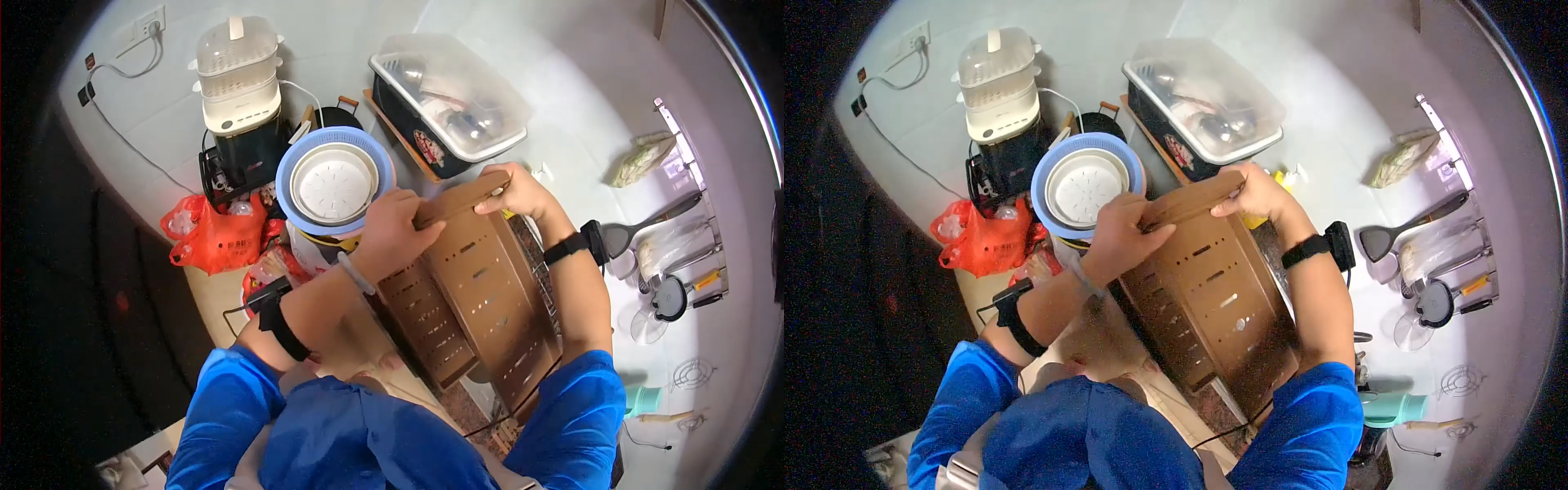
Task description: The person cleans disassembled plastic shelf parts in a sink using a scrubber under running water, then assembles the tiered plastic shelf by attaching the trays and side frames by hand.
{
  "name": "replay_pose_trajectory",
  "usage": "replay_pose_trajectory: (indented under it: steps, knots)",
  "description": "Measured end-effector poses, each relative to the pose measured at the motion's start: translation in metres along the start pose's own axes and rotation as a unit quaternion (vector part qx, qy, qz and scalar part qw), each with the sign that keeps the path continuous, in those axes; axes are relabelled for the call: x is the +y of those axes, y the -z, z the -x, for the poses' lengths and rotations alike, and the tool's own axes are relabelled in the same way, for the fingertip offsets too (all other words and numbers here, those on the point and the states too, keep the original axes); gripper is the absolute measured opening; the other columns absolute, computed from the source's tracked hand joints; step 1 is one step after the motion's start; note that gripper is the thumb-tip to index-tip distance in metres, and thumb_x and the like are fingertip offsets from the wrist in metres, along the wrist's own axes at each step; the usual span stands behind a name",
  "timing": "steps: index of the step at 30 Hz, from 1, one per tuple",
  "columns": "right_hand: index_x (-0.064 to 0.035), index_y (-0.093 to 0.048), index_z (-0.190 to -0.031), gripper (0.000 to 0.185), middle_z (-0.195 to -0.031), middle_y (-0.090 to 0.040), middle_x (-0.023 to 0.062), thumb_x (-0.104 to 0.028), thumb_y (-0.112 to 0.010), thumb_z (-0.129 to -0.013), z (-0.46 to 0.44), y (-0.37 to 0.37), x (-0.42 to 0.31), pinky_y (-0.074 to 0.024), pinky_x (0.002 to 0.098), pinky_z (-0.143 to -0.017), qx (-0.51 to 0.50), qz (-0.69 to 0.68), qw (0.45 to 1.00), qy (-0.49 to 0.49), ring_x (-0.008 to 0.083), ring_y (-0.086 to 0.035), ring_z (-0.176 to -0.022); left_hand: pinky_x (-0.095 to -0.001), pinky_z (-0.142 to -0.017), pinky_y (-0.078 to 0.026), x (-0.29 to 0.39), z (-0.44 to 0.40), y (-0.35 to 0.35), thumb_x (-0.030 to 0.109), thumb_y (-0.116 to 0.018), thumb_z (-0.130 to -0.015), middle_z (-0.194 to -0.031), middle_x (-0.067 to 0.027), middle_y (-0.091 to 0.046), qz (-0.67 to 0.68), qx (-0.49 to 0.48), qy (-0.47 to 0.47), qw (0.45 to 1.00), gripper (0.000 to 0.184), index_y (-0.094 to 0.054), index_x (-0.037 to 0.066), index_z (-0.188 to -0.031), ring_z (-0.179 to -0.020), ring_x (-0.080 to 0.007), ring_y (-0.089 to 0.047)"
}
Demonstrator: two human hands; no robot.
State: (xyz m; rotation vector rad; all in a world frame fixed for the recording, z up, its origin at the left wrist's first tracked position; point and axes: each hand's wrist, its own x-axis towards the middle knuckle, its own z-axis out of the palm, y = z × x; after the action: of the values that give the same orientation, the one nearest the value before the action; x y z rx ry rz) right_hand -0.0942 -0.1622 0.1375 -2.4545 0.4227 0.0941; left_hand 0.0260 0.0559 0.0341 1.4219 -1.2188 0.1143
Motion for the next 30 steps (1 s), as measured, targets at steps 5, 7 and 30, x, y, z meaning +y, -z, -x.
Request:
replay_pose_trajectory:
  steps: [5, 7, 30]
  knots:
    - [-0.0067, -0.047, -0.129, 0.072, -0.117, -0.058, 0.0074, -0.018, -0.083, -0.067, 0.018, 0.001, 0.031, -0.0434, 0.0326, -0.093, 0.086, -0.023, 0.996, 0.003, 0.0200, -0.053, -0.106, -0.0448, -0.063, -0.045, 0.001, -0.011, -0.009, 0.030, -0.073, -0.069, -0.072, -0.0166, -0.057, -0.102, -0.032, 0.041, 0.993, 0.031, -0.059, 0.002, -0.069, -0.073, -0.0367, -0.057]
    - [-0.0084, -0.036, -0.140, 0.079, -0.128, -0.053, 0.0096, -0.018, -0.078, -0.074, 0.056, 0.015, 0.017, -0.0419, 0.0352, -0.098, 0.149, 0.035, 0.988, -0.005, 0.0224, -0.051, -0.111, -0.0463, -0.065, -0.046, 0.000, -0.012, -0.009, 0.034, -0.071, -0.072, -0.076, -0.0195, -0.060, -0.057, -0.045, 0.063, 0.995, 0.034, -0.062, 0.001, -0.075, -0.076, -0.0385, -0.058]
    - [-0.0075, -0.058, -0.116, 0.032, -0.102, -0.066, 0.0034, -0.026, -0.062, -0.090, 0.440, -0.383, 0.005, -0.0474, 0.0242, -0.072, 0.479, -0.427, 0.643, -0.418, 0.0100, -0.059, -0.079, -0.0365, -0.091, -0.044, -0.080, 0.093, -0.018, 0.019, -0.066, -0.085, -0.127, -0.0131, -0.047, 0.106, -0.080, 0.195, 0.972, 0.061, -0.037, -0.002, -0.135, -0.111, -0.0247, -0.050]
